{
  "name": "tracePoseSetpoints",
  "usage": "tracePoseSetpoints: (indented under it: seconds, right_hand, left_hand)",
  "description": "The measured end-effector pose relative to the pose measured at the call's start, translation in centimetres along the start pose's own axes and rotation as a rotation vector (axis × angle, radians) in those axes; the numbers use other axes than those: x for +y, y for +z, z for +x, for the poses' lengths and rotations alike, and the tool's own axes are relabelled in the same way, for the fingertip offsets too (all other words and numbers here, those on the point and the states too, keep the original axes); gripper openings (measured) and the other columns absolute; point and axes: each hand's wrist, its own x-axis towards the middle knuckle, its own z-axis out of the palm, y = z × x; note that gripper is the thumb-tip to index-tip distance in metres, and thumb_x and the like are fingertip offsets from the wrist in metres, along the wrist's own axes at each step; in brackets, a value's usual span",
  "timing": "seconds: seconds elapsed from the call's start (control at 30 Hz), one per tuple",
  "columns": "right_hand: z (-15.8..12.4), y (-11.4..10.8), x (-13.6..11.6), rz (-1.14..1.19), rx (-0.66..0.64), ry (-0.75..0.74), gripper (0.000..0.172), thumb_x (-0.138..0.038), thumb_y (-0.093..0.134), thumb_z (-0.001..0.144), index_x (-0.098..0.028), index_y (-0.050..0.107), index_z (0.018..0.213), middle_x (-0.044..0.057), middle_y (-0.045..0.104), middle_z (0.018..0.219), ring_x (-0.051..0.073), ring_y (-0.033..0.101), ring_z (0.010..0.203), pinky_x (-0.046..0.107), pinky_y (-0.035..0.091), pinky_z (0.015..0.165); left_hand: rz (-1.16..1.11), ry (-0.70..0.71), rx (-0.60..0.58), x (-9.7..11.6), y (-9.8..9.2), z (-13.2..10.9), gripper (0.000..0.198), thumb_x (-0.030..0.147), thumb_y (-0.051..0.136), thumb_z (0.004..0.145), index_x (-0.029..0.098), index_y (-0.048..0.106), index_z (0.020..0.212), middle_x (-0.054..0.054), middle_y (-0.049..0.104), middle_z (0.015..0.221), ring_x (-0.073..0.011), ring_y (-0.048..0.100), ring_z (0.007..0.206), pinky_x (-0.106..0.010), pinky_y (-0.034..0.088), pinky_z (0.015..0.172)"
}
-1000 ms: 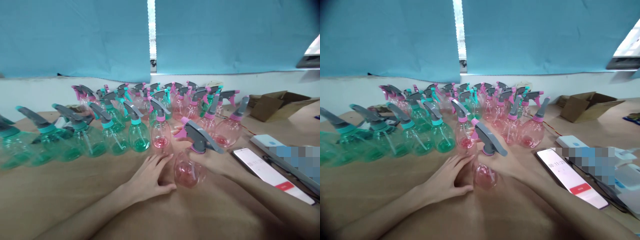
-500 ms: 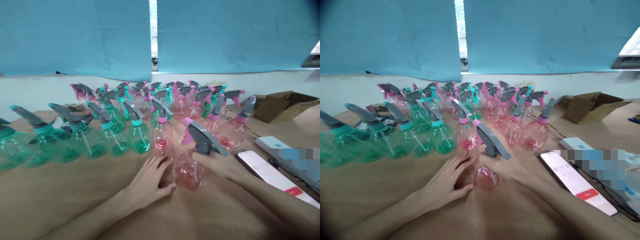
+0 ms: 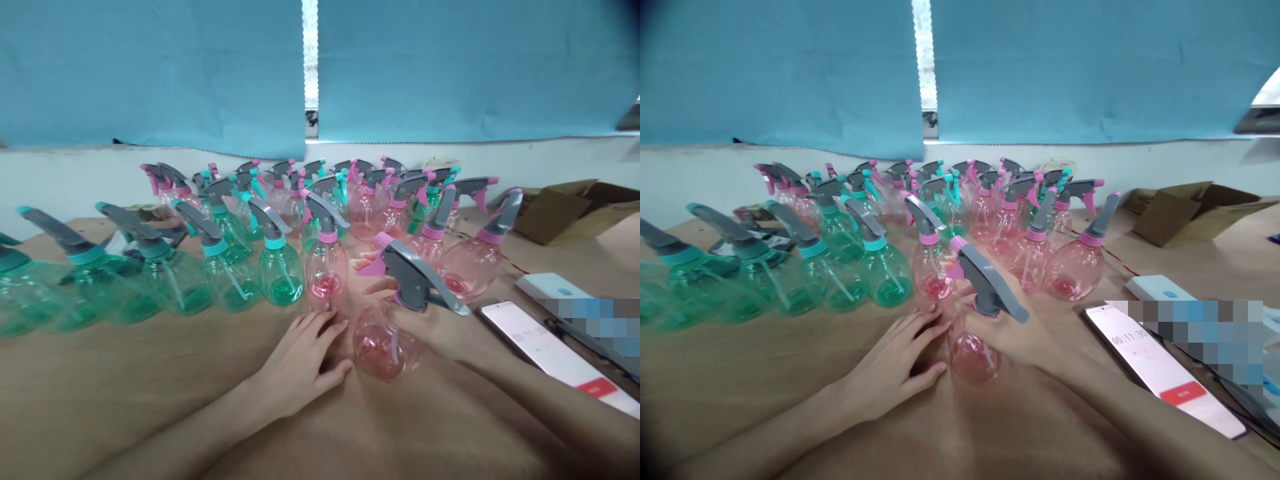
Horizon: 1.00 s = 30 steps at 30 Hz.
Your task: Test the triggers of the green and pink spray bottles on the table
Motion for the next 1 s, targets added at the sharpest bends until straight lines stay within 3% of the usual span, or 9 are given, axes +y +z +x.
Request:
tracePoseSetpoints:
  seconds: [0.3,0.63,1.0]
  right_hand:
    - [0.14,0.16,0.21,0.007,0.038,-0.052,0.007,-0.033,0.058,0.068,-0.026,0.059,0.070,0.002,0.064,0.079,0.020,0.064,0.072,0.031,0.057,0.063]
    - [0.11,0.18,0.23,-0.021,0.051,-0.004,0.010,-0.034,0.057,0.066,-0.026,0.057,0.072,0.002,0.063,0.076,0.020,0.062,0.066,0.034,0.055,0.061]
    - [0.03,0.06,0.33,-0.018,0.068,-0.022,0.007,-0.032,0.059,0.067,-0.026,0.060,0.070,0.000,0.066,0.073,0.020,0.064,0.069,0.034,0.057,0.065]
  left_hand:
    - [0.025,0.008,0.004,0.02,-0.04,0.17,0.050,0.042,0.055,0.091,0.019,0.051,0.135,-0.014,0.050,0.140,-0.0330,0.043,0.131,-0.053,0.034,0.109]
    - [0.043,0.010,-0.009,0.05,-0.14,0.21,0.049,0.042,0.053,0.091,0.017,0.052,0.134,-0.015,0.049,0.141,-0.0326,0.042,0.131,-0.052,0.034,0.108]
    - [0.038,0.019,0.019,-0.07,-0.07,0.03,0.047,0.041,0.053,0.092,0.019,0.053,0.133,-0.013,0.052,0.138,-0.0318,0.044,0.130,-0.052,0.035,0.108]
